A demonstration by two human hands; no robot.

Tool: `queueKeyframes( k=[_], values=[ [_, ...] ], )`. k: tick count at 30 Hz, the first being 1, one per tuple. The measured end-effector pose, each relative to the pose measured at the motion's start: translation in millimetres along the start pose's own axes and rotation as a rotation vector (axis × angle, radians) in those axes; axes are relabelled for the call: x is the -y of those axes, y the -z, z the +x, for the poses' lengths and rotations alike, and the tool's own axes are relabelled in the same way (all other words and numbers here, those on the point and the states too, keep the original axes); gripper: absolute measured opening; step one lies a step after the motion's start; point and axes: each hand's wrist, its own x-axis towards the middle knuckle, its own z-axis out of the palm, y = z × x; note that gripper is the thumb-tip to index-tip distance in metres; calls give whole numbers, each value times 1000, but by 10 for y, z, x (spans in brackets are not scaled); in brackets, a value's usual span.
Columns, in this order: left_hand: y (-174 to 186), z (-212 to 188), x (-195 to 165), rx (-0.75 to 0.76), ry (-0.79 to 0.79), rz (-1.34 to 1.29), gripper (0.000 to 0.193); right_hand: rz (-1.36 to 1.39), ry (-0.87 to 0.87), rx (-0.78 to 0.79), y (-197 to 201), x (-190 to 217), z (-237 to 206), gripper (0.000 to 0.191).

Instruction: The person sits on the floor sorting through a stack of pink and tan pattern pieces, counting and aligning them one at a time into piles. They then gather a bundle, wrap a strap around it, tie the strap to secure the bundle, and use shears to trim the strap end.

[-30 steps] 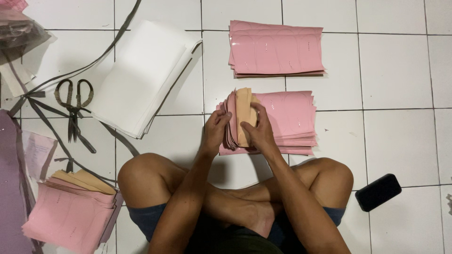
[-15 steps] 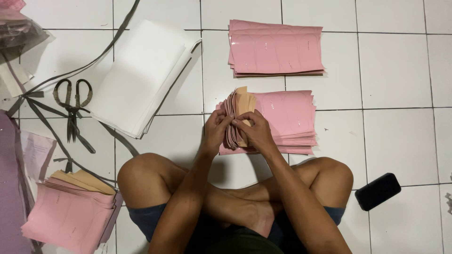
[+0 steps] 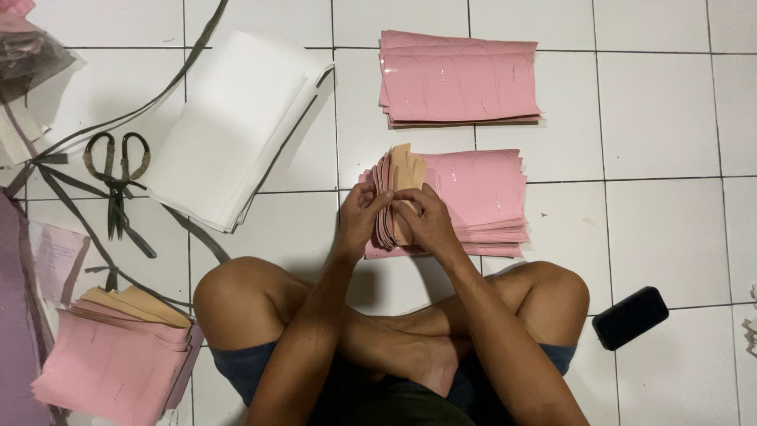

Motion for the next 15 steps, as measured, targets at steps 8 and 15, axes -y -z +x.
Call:
queueKeyframes(
  k=[8, 15],
  values=[
    [7, 28, 22, -10, -29, -47, 58, -33, 44, -27, -53, -234, 69, 21],
    [-43, -216, -165, -347, -400, 695, 59, -55, -149, -164, 131, -191, -5, 20]
  ],
)
